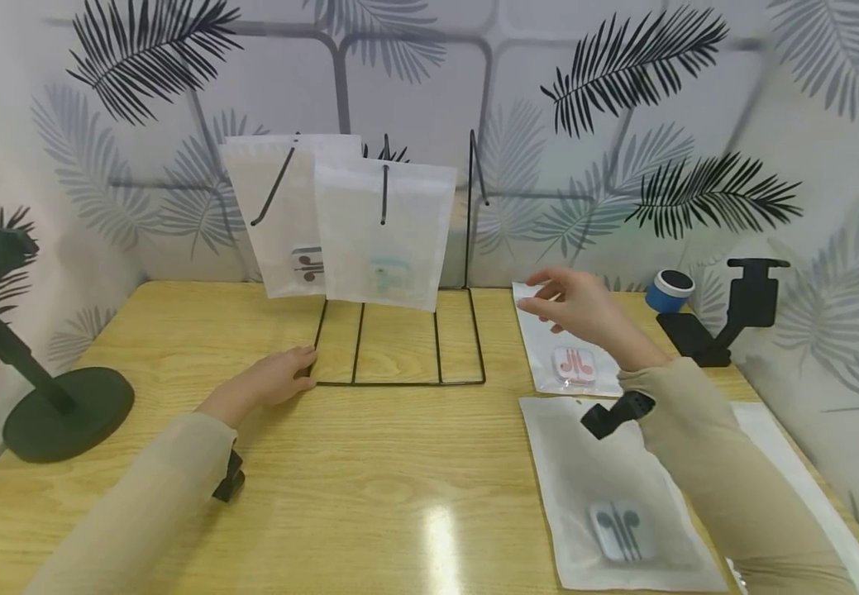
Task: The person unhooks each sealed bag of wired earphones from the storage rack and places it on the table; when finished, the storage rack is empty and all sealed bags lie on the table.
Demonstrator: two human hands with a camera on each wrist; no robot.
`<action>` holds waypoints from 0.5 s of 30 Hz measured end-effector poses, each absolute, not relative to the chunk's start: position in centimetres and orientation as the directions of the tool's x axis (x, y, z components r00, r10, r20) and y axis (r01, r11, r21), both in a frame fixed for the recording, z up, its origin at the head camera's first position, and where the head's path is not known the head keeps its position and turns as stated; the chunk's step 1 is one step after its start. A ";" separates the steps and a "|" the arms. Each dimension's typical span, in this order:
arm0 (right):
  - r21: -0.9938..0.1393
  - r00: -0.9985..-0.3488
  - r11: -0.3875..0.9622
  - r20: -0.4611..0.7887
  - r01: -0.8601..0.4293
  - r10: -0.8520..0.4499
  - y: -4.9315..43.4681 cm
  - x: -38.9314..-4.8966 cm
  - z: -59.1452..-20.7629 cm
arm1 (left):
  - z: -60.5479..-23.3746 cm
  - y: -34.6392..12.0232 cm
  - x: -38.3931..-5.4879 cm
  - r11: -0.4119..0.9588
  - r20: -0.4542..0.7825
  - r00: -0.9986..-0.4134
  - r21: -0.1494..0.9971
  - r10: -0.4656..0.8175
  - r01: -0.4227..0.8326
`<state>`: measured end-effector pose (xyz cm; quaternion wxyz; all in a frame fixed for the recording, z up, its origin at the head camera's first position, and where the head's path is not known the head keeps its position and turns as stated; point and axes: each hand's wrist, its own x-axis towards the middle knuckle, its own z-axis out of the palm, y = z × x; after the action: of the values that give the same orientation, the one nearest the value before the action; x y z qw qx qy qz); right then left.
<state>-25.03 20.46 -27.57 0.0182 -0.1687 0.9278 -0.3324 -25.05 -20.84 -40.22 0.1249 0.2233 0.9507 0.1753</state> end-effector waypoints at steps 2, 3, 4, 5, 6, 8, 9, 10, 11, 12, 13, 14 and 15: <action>-0.652 -0.942 0.695 0.093 -0.302 -0.322 19.2 -26.0 -27.9 | -40.2 -20.8 -25.0 0.836 -0.159 -0.868 0.395 0.471 0.381; -0.668 -0.942 0.680 0.099 -0.302 -0.321 18.5 -26.5 -28.0 | -40.2 -20.9 -25.0 0.835 -0.160 -0.867 0.396 0.471 0.381; -0.688 -0.940 0.658 0.108 -0.307 -0.325 18.0 -27.0 -28.2 | -40.2 -20.9 -25.0 0.835 -0.160 -0.867 0.398 0.472 0.381; -0.710 -0.939 0.635 0.115 -0.305 -0.324 17.4 -27.5 -28.3 | -40.2 -20.9 -25.0 0.834 -0.161 -0.867 0.399 0.472 0.380; -0.732 -0.938 0.609 0.121 -0.305 -0.325 16.9 -28.0 -28.5 | -40.2 -20.9 -25.0 0.834 -0.162 -0.867 0.400 0.471 0.379; -0.779 -0.935 0.549 0.129 -0.302 -0.331 15.9 -28.9 -28.9 | -40.3 -20.9 -25.0 0.835 -0.162 -0.867 0.400 0.471 0.379; -0.799 -0.933 0.521 0.131 -0.299 -0.335 15.4 -29.4 -29.2 | -40.3 -20.9 -25.1 0.835 -0.162 -0.868 0.399 0.470 0.378; -0.818 -0.933 0.494 0.133 -0.294 -0.334 15.0 -29.8 -29.4 | -40.3 -20.9 -25.1 0.836 -0.162 -0.869 0.401 0.468 0.376; -0.839 -0.935 0.465 0.134 -0.284 -0.330 14.5 -30.1 -29.7 | -40.4 -20.9 -25.1 0.836 -0.162 -0.869 0.400 0.467 0.375; -0.855 -0.936 0.438 0.136 -0.277 -0.326 14.1 -30.5 -30.0 | -40.4 -21.0 -25.1 0.836 -0.161 -0.870 0.401 0.466 0.374; -0.872 -0.936 0.409 0.137 -0.269 -0.324 13.7 -30.9 -30.3 | -40.4 -21.0 -25.1 0.835 -0.160 -0.870 0.403 0.467 0.374; -0.886 -0.937 0.382 0.141 -0.263 -0.318 13.3 -31.1 -30.5 | -40.4 -21.0 -25.1 0.835 -0.158 -0.870 0.403 0.467 0.375; -0.898 -0.939 0.355 0.149 -0.259 -0.310 12.9 -31.4 -30.8 | -40.4 -21.0 -25.1 0.834 -0.156 -0.870 0.404 0.467 0.376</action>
<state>-31.39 12.93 -30.75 0.0236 -0.1731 0.8226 -0.5411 -25.14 -20.96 -40.41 0.1251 0.2220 0.9495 0.1833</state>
